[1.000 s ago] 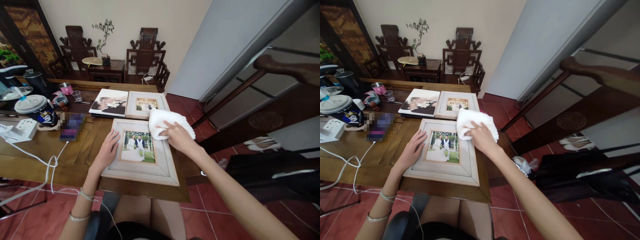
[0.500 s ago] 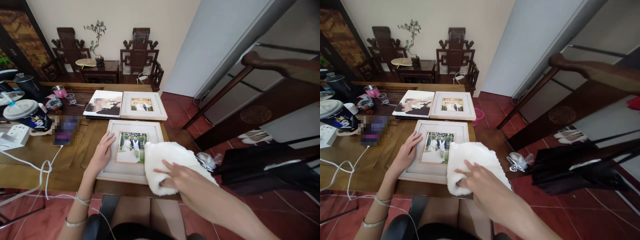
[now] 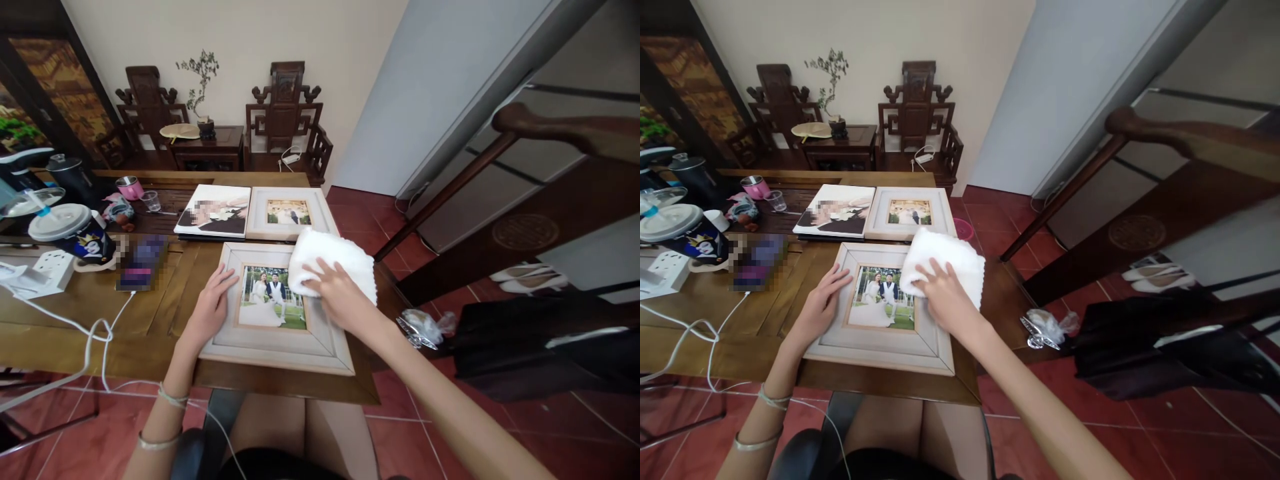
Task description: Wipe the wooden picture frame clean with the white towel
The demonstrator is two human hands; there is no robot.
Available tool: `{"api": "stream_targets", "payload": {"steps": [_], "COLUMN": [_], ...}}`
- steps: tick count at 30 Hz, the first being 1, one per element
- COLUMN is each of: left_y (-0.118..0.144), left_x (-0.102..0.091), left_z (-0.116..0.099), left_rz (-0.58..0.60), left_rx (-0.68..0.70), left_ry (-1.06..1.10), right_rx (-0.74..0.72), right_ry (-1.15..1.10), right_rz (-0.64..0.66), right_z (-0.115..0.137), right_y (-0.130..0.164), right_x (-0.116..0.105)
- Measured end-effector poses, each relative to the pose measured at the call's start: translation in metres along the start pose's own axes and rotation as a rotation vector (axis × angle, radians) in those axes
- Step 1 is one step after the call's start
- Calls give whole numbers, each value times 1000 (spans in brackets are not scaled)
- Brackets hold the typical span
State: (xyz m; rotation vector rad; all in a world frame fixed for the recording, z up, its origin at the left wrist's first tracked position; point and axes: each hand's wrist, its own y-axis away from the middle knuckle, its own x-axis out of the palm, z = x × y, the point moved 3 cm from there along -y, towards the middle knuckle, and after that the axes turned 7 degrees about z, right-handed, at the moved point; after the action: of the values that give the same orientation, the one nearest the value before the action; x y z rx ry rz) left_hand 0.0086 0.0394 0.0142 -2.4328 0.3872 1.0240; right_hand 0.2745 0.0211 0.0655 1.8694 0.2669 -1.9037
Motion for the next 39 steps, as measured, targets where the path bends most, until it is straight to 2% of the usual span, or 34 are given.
{"api": "stream_targets", "payload": {"steps": [7,9,11,13,16,20,22,24,26,29,33,36,39], "left_y": [0,0,0,0,0,-1,-1,0,0,-1,-1,0,1], "left_x": [3,3,3,2,1,1,1,1,2,2,3,4,3], "left_z": [4,5,5,4,4,3,3,3,4,4,5,4,3], "left_rz": [23,27,28,40,69,67,58,48,46,36,20,21,31], "left_rx": [11,15,18,21,13,6,4,2,4,16,20,13,20], "left_ry": [-33,-35,-28,-21,-13,4,7,6,5,5,12,14,10], "right_rx": [-157,-203,-228,-224,-149,58,108,106,78,30,-94,-268,-355], "right_ry": [-158,-197,-213,-218,-189,-38,64,120,139,169,152,99,44], "right_rz": [293,339,350,337,264,18,-50,-58,-43,9,108,80,40], "right_z": [48,56,60,57,40,7,-3,-4,3,25,62,85,94], "right_y": [87,100,101,91,57,-1,-25,-39,-40,-17,37,70,78], "right_x": [-8,-11,-15,-18,-19,-19,-15,-9,-4,1,3,-1,-6]}}
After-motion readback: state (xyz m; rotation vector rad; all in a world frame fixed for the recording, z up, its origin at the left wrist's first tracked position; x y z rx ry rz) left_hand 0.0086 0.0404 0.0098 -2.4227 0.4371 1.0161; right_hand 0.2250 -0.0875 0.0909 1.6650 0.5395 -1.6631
